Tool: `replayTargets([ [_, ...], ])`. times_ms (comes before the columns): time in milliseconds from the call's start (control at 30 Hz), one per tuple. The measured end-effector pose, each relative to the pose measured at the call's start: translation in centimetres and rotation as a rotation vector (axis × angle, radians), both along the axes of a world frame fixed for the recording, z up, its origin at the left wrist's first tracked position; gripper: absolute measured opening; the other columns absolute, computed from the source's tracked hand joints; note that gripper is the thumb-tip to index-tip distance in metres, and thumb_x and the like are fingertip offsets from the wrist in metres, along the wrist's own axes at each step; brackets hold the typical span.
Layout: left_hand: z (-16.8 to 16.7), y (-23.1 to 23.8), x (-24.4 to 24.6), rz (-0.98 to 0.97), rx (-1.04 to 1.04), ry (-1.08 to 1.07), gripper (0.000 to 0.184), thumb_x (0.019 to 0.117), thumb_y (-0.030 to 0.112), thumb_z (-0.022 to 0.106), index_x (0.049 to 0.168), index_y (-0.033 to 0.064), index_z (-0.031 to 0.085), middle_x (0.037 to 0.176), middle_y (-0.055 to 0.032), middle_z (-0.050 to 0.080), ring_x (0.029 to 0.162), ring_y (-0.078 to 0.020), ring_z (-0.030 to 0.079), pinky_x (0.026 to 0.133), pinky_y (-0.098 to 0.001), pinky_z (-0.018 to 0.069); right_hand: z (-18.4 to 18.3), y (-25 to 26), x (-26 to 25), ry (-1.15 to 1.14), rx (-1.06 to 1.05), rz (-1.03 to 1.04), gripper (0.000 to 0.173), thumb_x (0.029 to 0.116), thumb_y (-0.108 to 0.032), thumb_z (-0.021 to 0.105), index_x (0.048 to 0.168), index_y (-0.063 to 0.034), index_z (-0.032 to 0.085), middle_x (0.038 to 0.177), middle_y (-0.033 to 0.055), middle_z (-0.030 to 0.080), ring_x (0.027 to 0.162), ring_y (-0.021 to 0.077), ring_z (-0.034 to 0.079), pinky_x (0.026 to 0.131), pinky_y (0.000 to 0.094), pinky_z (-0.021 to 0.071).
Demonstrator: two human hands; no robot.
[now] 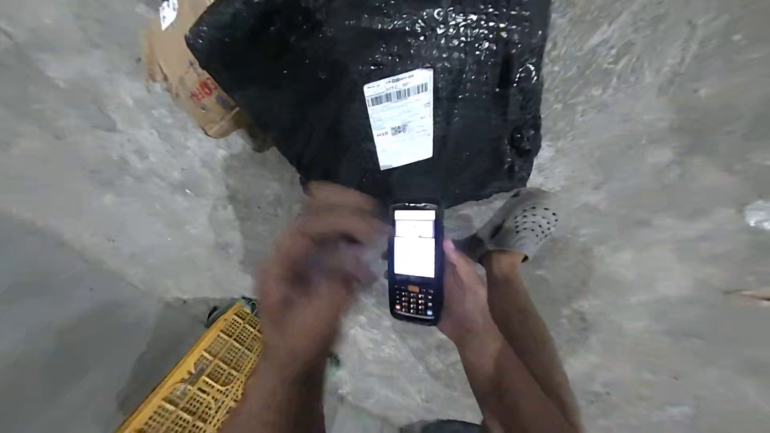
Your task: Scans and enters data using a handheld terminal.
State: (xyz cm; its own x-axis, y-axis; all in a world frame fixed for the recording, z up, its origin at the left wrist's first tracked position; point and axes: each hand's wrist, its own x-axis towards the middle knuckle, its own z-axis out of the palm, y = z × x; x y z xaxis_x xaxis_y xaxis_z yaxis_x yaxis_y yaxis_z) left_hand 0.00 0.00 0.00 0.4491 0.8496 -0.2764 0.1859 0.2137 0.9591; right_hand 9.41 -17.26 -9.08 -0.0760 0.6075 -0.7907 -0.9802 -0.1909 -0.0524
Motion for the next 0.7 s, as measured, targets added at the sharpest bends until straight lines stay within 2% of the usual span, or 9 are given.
replayTargets([
  [100,-7.1,3.7,-6.4,0.269,0.028,0.273,0.028,0.0931,0.009,0.055,0.119,0.0185,0.055,0.106,0.0058,0.060,0.088,-0.0077,0.061,0.072,-0.0252,0.0536,-0.2,-1.3,-1.0,0.216,0.117,-0.116,0.061,0.1052,-0.055,0.039,0.141,-0.0057,0.048,0.125,0.0249,0.064,0.109,0.0360,0.068,0.091,0.0497,0.0589],
  [167,-12.1,4.2,-9.0,0.388,-0.100,0.572,0.046,0.0943,0.023,0.064,0.135,0.0122,0.045,0.119,-0.0016,0.057,0.098,-0.0111,0.060,0.076,-0.0311,0.0541,-0.1,-1.5,-1.5,0.309,0.159,-0.167,0.062,0.1029,-0.058,0.044,0.141,-0.0083,0.050,0.127,0.0256,0.063,0.110,0.0369,0.067,0.093,0.0501,0.0579],
  [200,-14.3,4.2,-9.9,0.406,-0.166,0.651,0.065,0.0939,0.034,0.070,0.145,0.0093,0.039,0.131,-0.0087,0.055,0.109,-0.0177,0.061,0.085,-0.0398,0.0558,0.0,-1.5,-1.6,0.338,0.169,-0.186,0.062,0.1024,-0.057,0.046,0.141,-0.0091,0.050,0.127,0.0256,0.063,0.111,0.0372,0.067,0.093,0.0505,0.0576],
  [267,-17.9,4.4,-10.7,0.375,-0.240,0.671,0.086,0.0919,0.047,0.073,0.155,0.0083,0.029,0.146,-0.0155,0.050,0.124,-0.0244,0.058,0.097,-0.0479,0.0536,0.1,-1.6,-1.6,0.362,0.168,-0.204,0.060,0.1024,-0.056,0.046,0.141,-0.0095,0.051,0.128,0.0262,0.063,0.111,0.0382,0.067,0.093,0.0516,0.0572],
  [367,-21.2,5.9,-10.2,0.284,-0.177,0.635,0.096,0.0917,0.054,0.071,0.159,0.0060,0.021,0.150,-0.0170,0.046,0.132,-0.0207,0.053,0.108,-0.0414,0.0497,-0.1,-1.7,-1.6,0.374,0.200,-0.197,0.064,0.1001,-0.058,0.049,0.140,-0.0087,0.052,0.129,0.0265,0.062,0.111,0.0393,0.066,0.095,0.0534,0.0553],
  [400,-22.0,6.6,-9.9,0.288,-0.142,0.643,0.094,0.0932,0.055,0.068,0.157,0.0043,0.022,0.149,-0.0181,0.047,0.132,-0.0209,0.054,0.109,-0.0413,0.0493,-0.2,-1.9,-1.5,0.373,0.224,-0.191,0.065,0.0994,-0.059,0.050,0.140,-0.0083,0.052,0.130,0.0270,0.061,0.112,0.0403,0.066,0.096,0.0546,0.0549],
  [467,-22.9,7.7,-9.4,0.291,-0.076,0.686,0.076,0.0989,0.057,0.059,0.151,0.0051,0.038,0.138,-0.0131,0.059,0.123,-0.0160,0.061,0.106,-0.0389,0.0532,-0.1,-2.1,-1.2,0.374,0.266,-0.187,0.067,0.0980,-0.060,0.052,0.140,-0.0082,0.052,0.130,0.0273,0.061,0.111,0.0414,0.066,0.096,0.0558,0.0550],
  [567,-22.2,8.4,-7.4,0.257,-0.023,0.764,0.054,0.1043,0.054,0.051,0.129,0.0071,0.061,0.109,-0.0072,0.072,0.100,-0.0129,0.070,0.093,-0.0392,0.0582,0.0,-2.0,-0.1,0.356,0.307,-0.200,0.066,0.0969,-0.060,0.054,0.139,-0.0089,0.054,0.130,0.0271,0.061,0.110,0.0409,0.066,0.095,0.0551,0.0551],
  [700,-17.1,8.1,-2.9,0.219,0.089,0.642,0.039,0.1054,0.038,0.055,0.122,0.0029,0.063,0.104,-0.0040,0.073,0.097,-0.0094,0.071,0.092,-0.0346,0.0601,0.2,-2.7,1.5,0.335,0.341,-0.220,0.066,0.0954,-0.061,0.055,0.138,-0.0101,0.056,0.130,0.0281,0.061,0.111,0.0412,0.066,0.097,0.0546,0.0545],
])
